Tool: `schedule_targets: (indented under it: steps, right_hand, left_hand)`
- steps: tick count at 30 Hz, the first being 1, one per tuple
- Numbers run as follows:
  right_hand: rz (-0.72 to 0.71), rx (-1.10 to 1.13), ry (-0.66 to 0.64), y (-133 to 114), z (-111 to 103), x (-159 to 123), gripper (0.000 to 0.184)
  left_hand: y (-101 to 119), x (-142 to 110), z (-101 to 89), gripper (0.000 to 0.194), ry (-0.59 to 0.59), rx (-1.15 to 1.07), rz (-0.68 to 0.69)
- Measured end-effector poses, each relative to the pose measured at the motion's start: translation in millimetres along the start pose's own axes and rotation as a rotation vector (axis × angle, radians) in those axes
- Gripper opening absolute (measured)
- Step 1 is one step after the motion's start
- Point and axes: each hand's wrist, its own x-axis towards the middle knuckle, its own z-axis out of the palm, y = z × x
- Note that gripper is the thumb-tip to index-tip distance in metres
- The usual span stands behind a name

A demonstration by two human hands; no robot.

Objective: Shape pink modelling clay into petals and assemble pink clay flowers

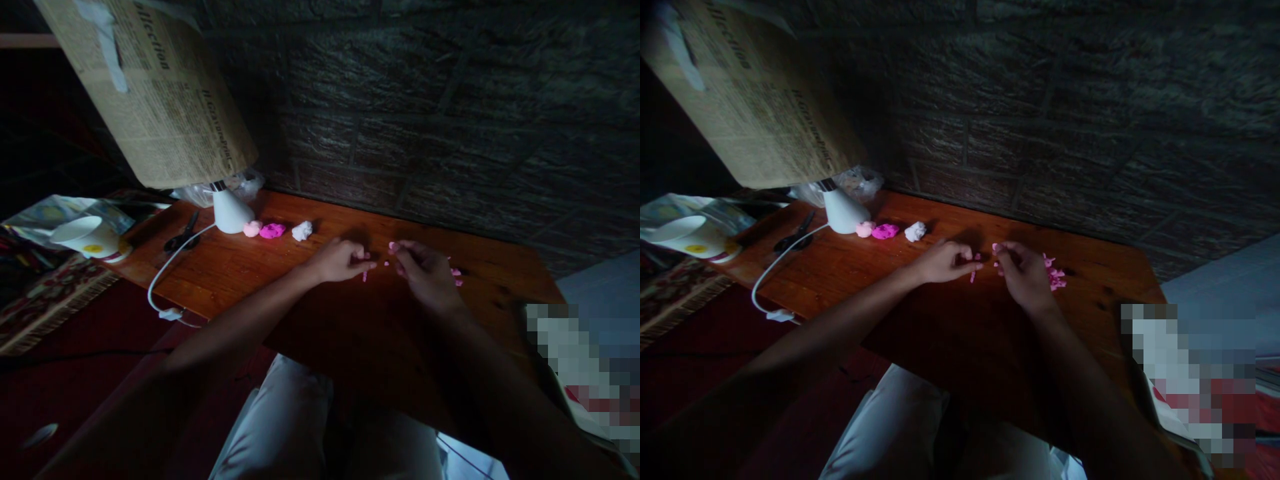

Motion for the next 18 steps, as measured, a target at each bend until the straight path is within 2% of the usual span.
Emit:
schedule_targets:
  steps: [5,9,12,15,18]
  right_hand:
    - [0.084,0.126,0.068,-1.6,1.8,0.0,0.041]
    - [0.114,0.213,0.085,-1.4,2.3,0.7,0.037]
    - [0.111,0.273,0.101,-0.1,1.8,0.9,0.034]
    - [0.104,0.290,0.098,0.1,1.1,0.2,0.029]
    - [0.098,0.289,0.104,-2.5,1.1,-1.3,0.027]
  left_hand:
    - [3.0,-1.6,-0.5,0.023,-0.083,0.026,0.066]
    - [3.7,-0.4,0.3,0.006,-0.146,-0.079,0.152]
    - [4.3,0.8,2.8,0.005,-0.171,-0.276,0.148]
    - [4.3,2.9,6.4,0.009,-0.114,-0.577,0.087]
    - [4.5,5.6,7.7,0.022,-0.063,-0.831,0.043]
